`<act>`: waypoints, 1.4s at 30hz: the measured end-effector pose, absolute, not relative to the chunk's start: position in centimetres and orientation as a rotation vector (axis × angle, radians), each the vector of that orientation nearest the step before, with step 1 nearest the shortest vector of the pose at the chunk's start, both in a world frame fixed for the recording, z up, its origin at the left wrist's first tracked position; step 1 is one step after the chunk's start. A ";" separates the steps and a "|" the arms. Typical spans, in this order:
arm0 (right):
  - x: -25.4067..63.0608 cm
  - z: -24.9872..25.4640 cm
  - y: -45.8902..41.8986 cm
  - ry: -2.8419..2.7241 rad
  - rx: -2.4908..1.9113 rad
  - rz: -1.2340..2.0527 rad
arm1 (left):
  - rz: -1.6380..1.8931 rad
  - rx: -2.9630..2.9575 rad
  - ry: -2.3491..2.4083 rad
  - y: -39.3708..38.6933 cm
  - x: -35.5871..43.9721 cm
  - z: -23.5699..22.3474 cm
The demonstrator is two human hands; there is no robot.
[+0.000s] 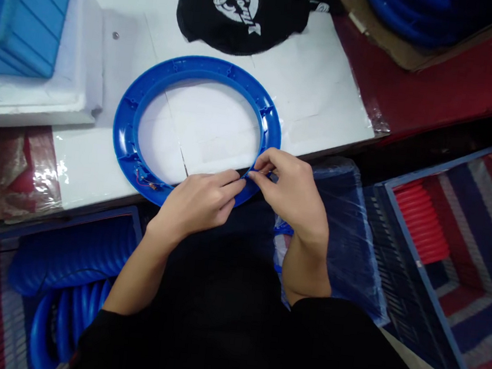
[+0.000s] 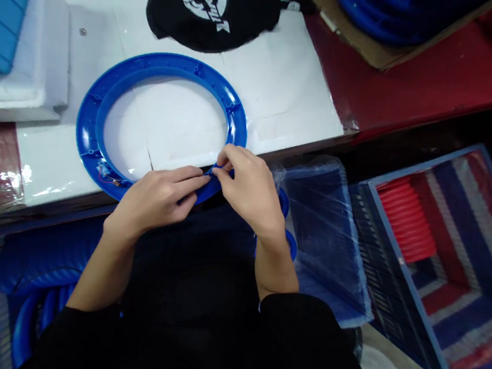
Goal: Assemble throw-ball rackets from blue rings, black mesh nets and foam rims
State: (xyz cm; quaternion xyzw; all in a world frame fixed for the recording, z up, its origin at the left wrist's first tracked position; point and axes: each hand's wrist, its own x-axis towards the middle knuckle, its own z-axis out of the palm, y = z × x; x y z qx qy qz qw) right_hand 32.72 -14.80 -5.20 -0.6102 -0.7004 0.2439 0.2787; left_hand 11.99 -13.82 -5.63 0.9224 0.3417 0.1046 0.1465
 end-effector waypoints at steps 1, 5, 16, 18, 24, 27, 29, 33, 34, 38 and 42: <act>32.6 -5.0 -14.8 -1.895 -1.682 0.640 | 0.286 2.663 0.978 -13.8 12.0 -5.6; 32.5 -4.4 -15.2 -1.915 -1.836 0.619 | 0.258 2.725 0.924 -13.6 11.5 -5.4; 33.3 -5.1 -15.8 -1.916 -1.597 0.759 | 0.256 2.637 1.125 -15.0 11.5 -4.1; 32.9 -5.3 -16.0 -1.907 -1.608 0.717 | 0.241 2.544 1.238 -15.1 12.4 -4.3; 32.9 -4.3 -16.8 -2.017 -1.600 0.600 | 0.209 2.295 1.384 -14.7 13.5 -5.0; 33.3 -3.7 -16.4 -2.039 -1.507 0.462 | 0.243 2.244 1.393 -14.5 13.6 -4.9; 33.4 -3.8 -15.7 -2.051 -1.444 0.377 | 0.255 2.236 1.387 -14.4 13.6 -4.9; 33.4 -5.0 -14.6 -2.075 -1.439 0.329 | 0.256 2.255 1.359 -14.1 13.1 -5.0; 33.3 -5.4 -14.6 -2.067 -1.453 0.334 | 0.262 2.269 1.334 -14.0 12.8 -5.1; 32.3 -6.3 -15.6 -1.980 -1.525 0.346 | 0.311 2.341 1.175 -13.7 11.6 -5.0; 30.9 -6.6 -16.8 -1.861 -1.614 0.343 | 0.274 2.409 1.288 -14.1 12.8 -4.2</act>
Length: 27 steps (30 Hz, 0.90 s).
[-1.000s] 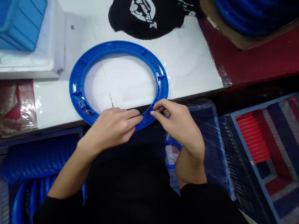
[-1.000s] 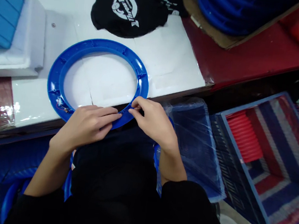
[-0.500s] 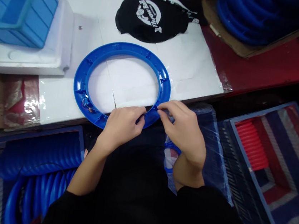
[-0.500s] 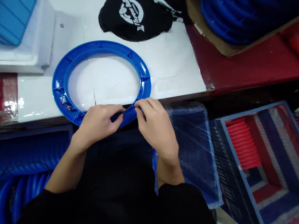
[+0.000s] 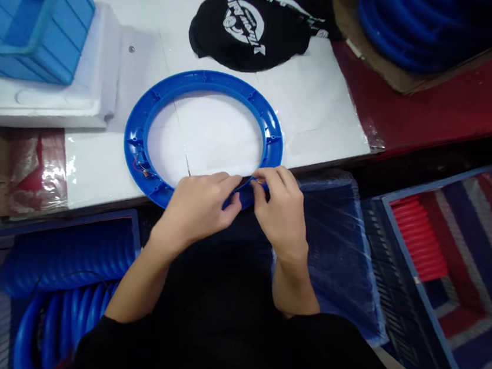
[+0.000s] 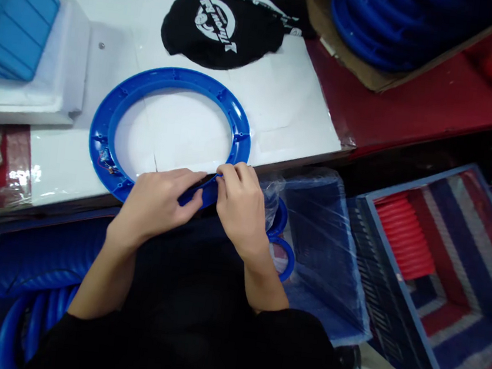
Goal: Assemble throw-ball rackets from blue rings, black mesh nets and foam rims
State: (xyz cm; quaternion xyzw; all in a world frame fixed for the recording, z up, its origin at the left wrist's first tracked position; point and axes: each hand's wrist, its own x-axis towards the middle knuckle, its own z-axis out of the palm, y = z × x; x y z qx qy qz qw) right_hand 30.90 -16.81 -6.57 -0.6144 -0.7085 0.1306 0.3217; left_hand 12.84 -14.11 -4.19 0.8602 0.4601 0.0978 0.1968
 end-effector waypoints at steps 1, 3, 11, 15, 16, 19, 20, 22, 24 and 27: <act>30.6 -6.6 -17.0 -1.832 -1.627 0.357 | 0.233 2.425 1.340 -14.3 13.5 -4.0; 30.3 -6.6 -17.1 -1.793 -1.639 0.399 | 0.166 2.431 1.403 -14.5 14.6 -3.9; 32.6 -5.3 -16.5 -1.871 -1.461 0.655 | 0.284 2.366 1.382 -14.0 13.8 -5.3; 33.1 -4.9 -15.6 -1.844 -1.422 0.542 | 0.354 2.388 1.348 -13.9 13.5 -5.8; 33.0 -5.1 -15.4 -1.844 -1.414 0.511 | 0.365 2.395 1.343 -14.0 13.5 -5.8; 32.6 -5.7 -14.9 -1.845 -1.432 0.459 | 0.384 2.403 1.319 -14.0 13.2 -6.0; 32.5 -5.9 -14.9 -1.841 -1.453 0.452 | 0.388 2.404 1.297 -13.9 12.9 -6.0; 32.2 -6.2 -15.2 -1.821 -1.500 0.440 | 0.386 2.408 1.227 -13.8 12.3 -5.8; 31.7 -6.5 -15.8 -1.789 -1.536 0.438 | 0.372 2.408 1.154 -13.5 11.7 -5.4; 30.6 -6.9 -16.8 -1.729 -1.575 0.450 | 0.288 2.427 1.167 -13.3 11.7 -4.6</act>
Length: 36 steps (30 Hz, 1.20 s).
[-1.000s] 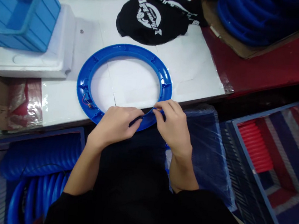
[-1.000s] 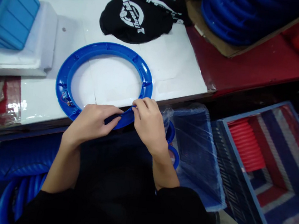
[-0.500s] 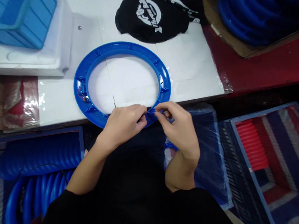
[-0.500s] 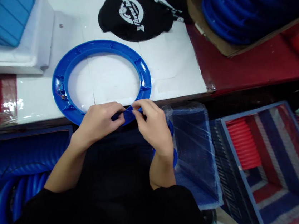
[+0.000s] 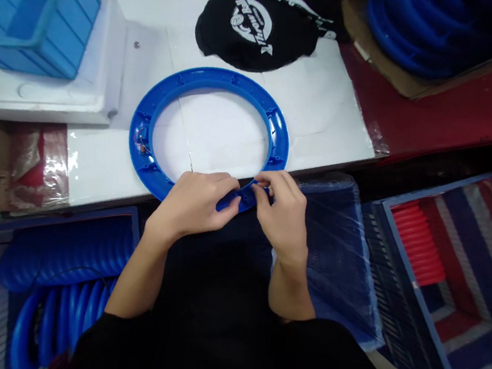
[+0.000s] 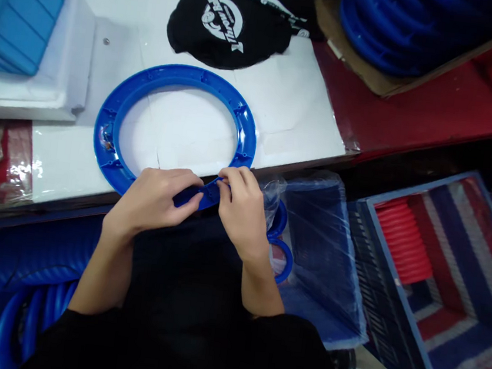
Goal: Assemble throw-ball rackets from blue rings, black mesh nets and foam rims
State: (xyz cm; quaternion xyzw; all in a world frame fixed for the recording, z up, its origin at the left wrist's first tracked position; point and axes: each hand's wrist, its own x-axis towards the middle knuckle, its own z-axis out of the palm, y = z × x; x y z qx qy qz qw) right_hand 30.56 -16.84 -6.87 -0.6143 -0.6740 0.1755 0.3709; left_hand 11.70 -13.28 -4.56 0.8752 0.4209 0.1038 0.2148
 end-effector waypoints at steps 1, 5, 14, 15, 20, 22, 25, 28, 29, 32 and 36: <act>30.1 -7.0 -17.1 -1.711 -1.593 0.457 | 0.237 2.442 1.203 -13.2 12.0 -4.3; 29.3 -7.0 -17.8 -1.667 -1.647 0.475 | 0.093 2.435 1.250 -13.1 13.5 -3.8; 32.3 -5.2 -17.1 -1.834 -1.462 0.492 | 0.264 2.298 1.234 -12.9 12.9 -4.5; 32.4 -5.2 -16.8 -1.855 -1.443 0.450 | 0.269 2.294 1.231 -12.9 12.9 -4.5; 33.2 -5.7 -15.4 -1.981 -1.385 0.334 | 0.292 2.270 1.217 -12.8 12.9 -4.5; 33.5 -5.8 -15.2 -2.026 -1.369 0.379 | 0.302 2.265 1.209 -12.8 12.8 -4.7; 33.8 -6.1 -15.4 -2.013 -1.366 0.432 | 0.305 2.253 1.198 -12.8 12.7 -4.8; 33.8 -6.5 -15.6 -1.944 -1.378 0.480 | 0.301 2.245 1.195 -12.8 12.7 -4.8; 33.7 -6.6 -15.7 -1.923 -1.387 0.492 | 0.297 2.243 1.195 -12.8 12.8 -4.7; 33.3 -6.8 -15.9 -1.882 -1.451 0.490 | 0.284 2.246 1.200 -12.8 12.9 -4.7; 32.6 -6.6 -16.3 -1.882 -1.558 0.450 | 0.275 2.273 1.166 -12.5 12.3 -4.7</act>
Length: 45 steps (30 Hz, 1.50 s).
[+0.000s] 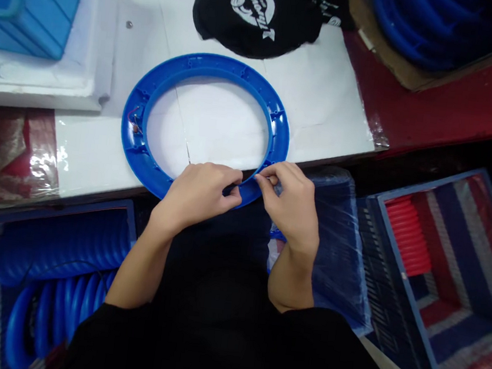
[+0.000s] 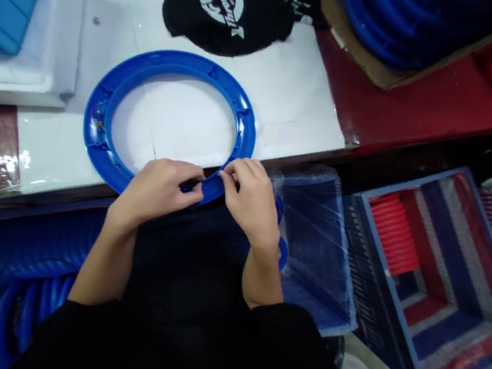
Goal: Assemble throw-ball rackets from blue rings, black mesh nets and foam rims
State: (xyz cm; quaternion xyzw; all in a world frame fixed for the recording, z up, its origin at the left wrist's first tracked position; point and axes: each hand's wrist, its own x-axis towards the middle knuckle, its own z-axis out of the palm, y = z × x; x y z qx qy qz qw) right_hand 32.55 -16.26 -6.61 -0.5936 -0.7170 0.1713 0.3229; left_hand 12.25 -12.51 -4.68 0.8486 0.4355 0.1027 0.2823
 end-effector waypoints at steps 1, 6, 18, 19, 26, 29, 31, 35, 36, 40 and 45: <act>32.3 -6.5 -16.4 -1.886 -1.585 0.440 | 0.278 2.282 1.142 -12.5 12.0 -4.6; 31.1 -6.4 -17.3 -1.889 -1.671 0.395 | 0.277 2.315 1.091 -12.8 11.9 -4.0; 32.5 -5.2 -17.8 -1.931 -1.407 0.586 | 0.195 2.339 1.210 -13.2 12.8 -4.7; 32.7 -5.1 -17.6 -1.936 -1.376 0.518 | 0.194 2.339 1.200 -13.1 12.6 -4.7; 32.7 -7.2 -15.9 -1.920 -1.275 0.273 | 0.202 2.298 1.162 -12.9 12.7 -4.7; 32.7 -7.8 -16.1 -1.895 -1.297 0.252 | 0.214 2.294 1.096 -12.7 12.0 -4.9; 32.4 -8.0 -16.5 -1.888 -1.329 0.248 | 0.230 2.301 1.024 -12.4 11.5 -4.9; 31.2 -7.9 -17.5 -1.825 -1.427 0.219 | 0.203 2.361 0.973 -12.3 11.1 -4.3; 30.9 -7.9 -17.7 -1.808 -1.456 0.209 | 0.171 2.385 0.992 -12.3 11.2 -4.0; 30.4 -7.6 -18.0 -1.793 -1.547 0.211 | 0.075 2.459 1.049 -12.4 12.1 -3.2; 30.4 -7.1 -18.0 -1.810 -1.591 0.247 | 0.077 2.446 1.068 -12.1 13.0 -3.0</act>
